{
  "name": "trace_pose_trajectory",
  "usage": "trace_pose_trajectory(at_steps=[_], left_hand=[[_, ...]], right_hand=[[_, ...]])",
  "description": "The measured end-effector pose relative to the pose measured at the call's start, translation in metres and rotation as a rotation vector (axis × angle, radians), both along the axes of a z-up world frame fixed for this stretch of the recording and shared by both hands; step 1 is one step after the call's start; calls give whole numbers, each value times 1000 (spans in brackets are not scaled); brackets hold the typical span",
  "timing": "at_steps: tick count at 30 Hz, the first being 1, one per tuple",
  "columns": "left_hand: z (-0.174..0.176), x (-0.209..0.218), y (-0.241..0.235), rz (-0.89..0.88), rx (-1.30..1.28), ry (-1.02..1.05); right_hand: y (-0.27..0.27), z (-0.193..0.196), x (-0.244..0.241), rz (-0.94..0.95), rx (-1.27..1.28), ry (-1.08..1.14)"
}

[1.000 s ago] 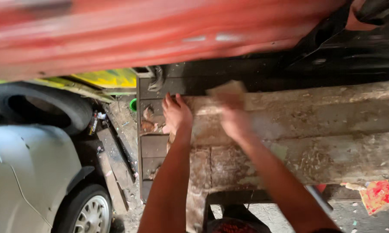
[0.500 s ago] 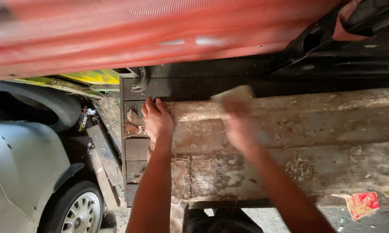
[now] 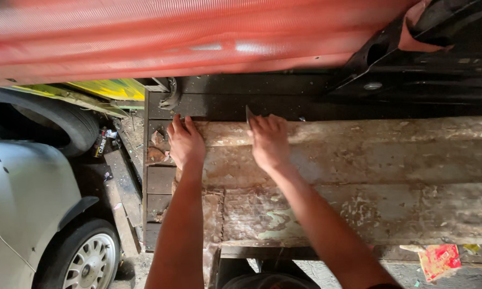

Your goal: The person sands a long, weathered wooden plank using a sanding block. They move the block back and forth along the length of the plank, applying pressure to smooth the surface.

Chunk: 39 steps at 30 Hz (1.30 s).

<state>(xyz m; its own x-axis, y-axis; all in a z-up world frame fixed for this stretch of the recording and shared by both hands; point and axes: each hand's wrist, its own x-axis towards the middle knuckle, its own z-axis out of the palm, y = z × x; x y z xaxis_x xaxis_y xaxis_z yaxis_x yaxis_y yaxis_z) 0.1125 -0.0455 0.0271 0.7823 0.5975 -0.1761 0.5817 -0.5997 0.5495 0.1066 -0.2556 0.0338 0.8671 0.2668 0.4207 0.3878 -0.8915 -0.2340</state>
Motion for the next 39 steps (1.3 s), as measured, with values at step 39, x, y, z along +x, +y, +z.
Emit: trace_pose_trajectory(at_steps=[39], left_hand=[[-26,3,14,-17,-86,-177]], right_hand=[[42,-33,-41,36,-112,-24]])
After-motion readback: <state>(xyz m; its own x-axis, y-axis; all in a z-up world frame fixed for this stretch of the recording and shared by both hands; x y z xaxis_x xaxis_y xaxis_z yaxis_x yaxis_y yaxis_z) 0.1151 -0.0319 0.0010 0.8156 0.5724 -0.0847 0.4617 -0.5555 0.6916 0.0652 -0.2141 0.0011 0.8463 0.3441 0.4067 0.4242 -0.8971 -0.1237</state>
